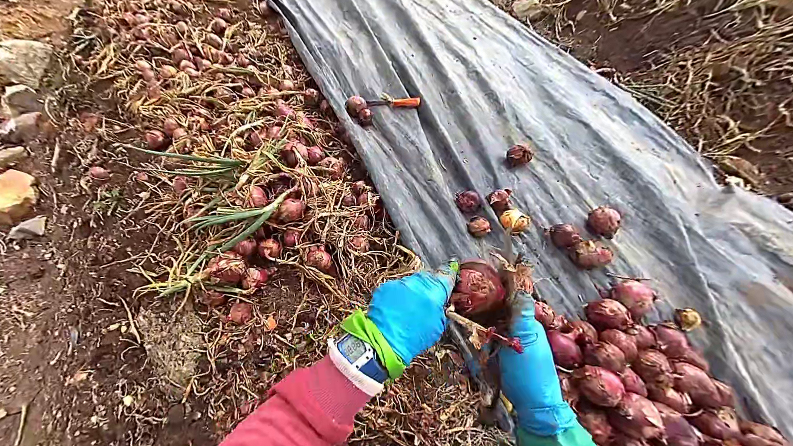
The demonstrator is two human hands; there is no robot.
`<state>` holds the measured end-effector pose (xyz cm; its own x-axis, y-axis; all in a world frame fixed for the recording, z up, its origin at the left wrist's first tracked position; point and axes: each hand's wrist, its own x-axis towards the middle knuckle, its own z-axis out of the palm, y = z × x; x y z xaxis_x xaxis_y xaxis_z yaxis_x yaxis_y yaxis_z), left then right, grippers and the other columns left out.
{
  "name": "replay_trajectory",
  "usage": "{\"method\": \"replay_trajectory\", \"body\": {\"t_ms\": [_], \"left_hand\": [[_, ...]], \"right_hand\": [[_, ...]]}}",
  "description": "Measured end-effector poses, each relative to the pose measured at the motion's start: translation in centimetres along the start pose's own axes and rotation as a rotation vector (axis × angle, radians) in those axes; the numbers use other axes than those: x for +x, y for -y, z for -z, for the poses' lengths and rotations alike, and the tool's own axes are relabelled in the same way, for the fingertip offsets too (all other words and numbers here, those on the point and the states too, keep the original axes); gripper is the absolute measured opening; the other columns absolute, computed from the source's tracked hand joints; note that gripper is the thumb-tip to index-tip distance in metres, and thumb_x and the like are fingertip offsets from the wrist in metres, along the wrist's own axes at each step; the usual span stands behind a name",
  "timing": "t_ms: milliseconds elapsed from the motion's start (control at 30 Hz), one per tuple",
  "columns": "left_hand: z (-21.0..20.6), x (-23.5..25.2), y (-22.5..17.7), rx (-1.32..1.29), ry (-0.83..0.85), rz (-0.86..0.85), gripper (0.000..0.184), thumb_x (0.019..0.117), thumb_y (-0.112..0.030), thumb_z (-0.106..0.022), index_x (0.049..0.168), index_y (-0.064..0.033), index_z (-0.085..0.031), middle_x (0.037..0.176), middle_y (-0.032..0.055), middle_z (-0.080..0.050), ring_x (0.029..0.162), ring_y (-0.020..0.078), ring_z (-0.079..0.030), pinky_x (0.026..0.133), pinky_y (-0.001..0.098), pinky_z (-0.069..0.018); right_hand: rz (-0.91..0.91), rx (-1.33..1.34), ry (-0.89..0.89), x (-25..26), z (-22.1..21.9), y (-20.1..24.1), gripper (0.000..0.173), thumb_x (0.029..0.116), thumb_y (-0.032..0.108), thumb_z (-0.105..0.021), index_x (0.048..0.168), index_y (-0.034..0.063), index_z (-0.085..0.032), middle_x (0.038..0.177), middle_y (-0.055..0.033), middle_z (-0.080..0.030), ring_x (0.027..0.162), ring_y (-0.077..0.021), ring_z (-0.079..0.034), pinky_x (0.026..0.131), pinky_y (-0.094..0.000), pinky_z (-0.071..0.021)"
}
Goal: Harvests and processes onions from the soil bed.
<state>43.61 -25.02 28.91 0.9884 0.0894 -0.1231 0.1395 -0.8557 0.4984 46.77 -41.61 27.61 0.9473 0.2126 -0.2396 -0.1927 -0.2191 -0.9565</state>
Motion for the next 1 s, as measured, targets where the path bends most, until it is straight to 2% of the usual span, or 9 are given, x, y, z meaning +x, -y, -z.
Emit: {"method": "replay_trajectory", "body": {"t_ms": [133,233,300,400,533,700,833,900,1000], "left_hand": [[-0.1,3.3,3.7,-0.202,-0.052,-0.117,0.053,0.0924,-0.024,-0.074,0.144,-0.0242,-0.062,0.124,0.0061,-0.072,0.111,0.0246,-0.071,0.089,0.054,-0.0585],[-2.5,0.2,13.2,-0.481,-0.215,0.329,0.037,0.0923,-0.027,-0.073,0.129,-0.0342,-0.072,0.119,-0.0087,-0.075,0.108,0.009,-0.071,0.095,0.0477,-0.0596],[-4.7,-2.9,22.4,-0.462,-0.404,0.743,0.036,0.0906,-0.018,-0.074,0.124,-0.0295,-0.074,0.118,-0.001,-0.076,0.108,0.019,-0.072,0.095,0.0554,-0.0583],[-7.7,-6.9,34.9,-0.258,-0.37,1.182,0.054,0.0876,-0.028,-0.08,0.138,-0.0177,-0.064,0.128,0.0164,-0.07,0.117,0.0385,-0.068,0.098,0.0673,-0.0527],[-11.5,-9.7,42.4,-0.212,-0.115,1.318,0.069,0.087,-0.034,-0.081,0.143,-0.003,-0.055,0.126,0.0266,-0.067,0.117,0.0457,-0.066,0.099,0.0677,-0.0522],[-8.2,-12.6,38.2,-0.27,0.074,1.005,0.039,0.095,-0.041,-0.074,0.125,-0.0153,-0.072,0.116,0.0118,-0.074,0.112,0.0313,-0.07,0.1,0.0605,-0.0533],[-4.5,-14.1,26.4,-0.259,0.27,0.445,0.03,0.0935,-0.016,-0.064,0.122,-0.018,-0.075,0.122,0.0073,-0.074,0.114,0.0264,-0.07,0.1,0.0548,-0.0542],[-3.1,-14.6,22.0,-0.174,0.373,0.223,0.025,0.0944,-0.017,-0.062,0.116,-0.0177,-0.074,0.117,0.0097,-0.074,0.107,0.0318,-0.071,0.087,0.0612,-0.0564],[-0.9,-14.9,19.7,-0.057,0.21,0.175,0.024,0.0906,-0.016,-0.064,0.111,-0.0199,-0.076,0.11,0.0075,-0.076,0.101,0.03,-0.074,0.08,0.0602,-0.0586]], "right_hand": [[-0.02,0.141,-0.167,8.9,-0.1,-4.2,0.058,0.1091,0.057,-0.025,0.092,0.0148,-0.061,0.058,0.0024,-0.053,0.045,-0.0108,-0.05,0.043,-0.032,-0.0487],[-0.151,0.333,-0.187,12.4,-0.6,-4.6,0.057,0.1069,0.064,-0.017,0.095,0.0187,-0.05,0.049,0.0026,-0.042,0.037,-0.0148,-0.046,0.037,-0.0353,-0.0457],[-0.183,0.325,-0.13,11.4,-3.1,-3.9,0.066,0.1072,0.058,-0.003,0.093,0.0117,-0.048,0.048,-0.0024,-0.044,0.037,-0.0186,-0.048,0.037,-0.0371,-0.0478],[-0.222,0.16,0.08,8.9,-7.1,-8.0,0.075,0.1068,0.053,0.0,0.1,0.0054,-0.057,0.052,-0.0056,-0.055,0.04,-0.0202,-0.056,0.039,-0.0384,-0.0527],[-0.435,0.052,0.402,3.1,-11.6,-15.3,0.093,0.1015,0.067,0.001,0.107,0.0011,-0.065,0.06,-0.0112,-0.061,0.045,-0.0244,-0.06,0.044,-0.0439,-0.0573],[-0.79,0.065,0.583,-2.7,-15.9,-19.2,0.095,0.1022,0.067,0.002,0.109,0.0,-0.065,0.062,-0.0147,-0.06,0.047,-0.0266,-0.059,0.046,-0.0439,-0.0562],[-0.6,0.202,0.804,-4.5,-16.7,-18.2,0.09,0.0892,0.086,-0.037,0.1,0.0024,-0.068,0.06,-0.0082,-0.061,0.045,-0.0205,-0.06,0.044,-0.0378,-0.0559],[-0.456,0.133,0.842,-4.1,-16.0,-15.6,0.09,0.0854,0.091,-0.032,0.09,0.0069,-0.065,0.062,-0.0072,-0.061,0.047,-0.0204,-0.059,0.045,-0.0386,-0.0552],[-0.382,-0.035,0.854,-3.9,-12.3,-12.6,0.092,0.0926,0.085,-0.02,0.088,0.0073,-0.069,0.058,-0.0059,-0.06,0.044,-0.0186,-0.057,0.044,-0.0372,-0.0525]]}}
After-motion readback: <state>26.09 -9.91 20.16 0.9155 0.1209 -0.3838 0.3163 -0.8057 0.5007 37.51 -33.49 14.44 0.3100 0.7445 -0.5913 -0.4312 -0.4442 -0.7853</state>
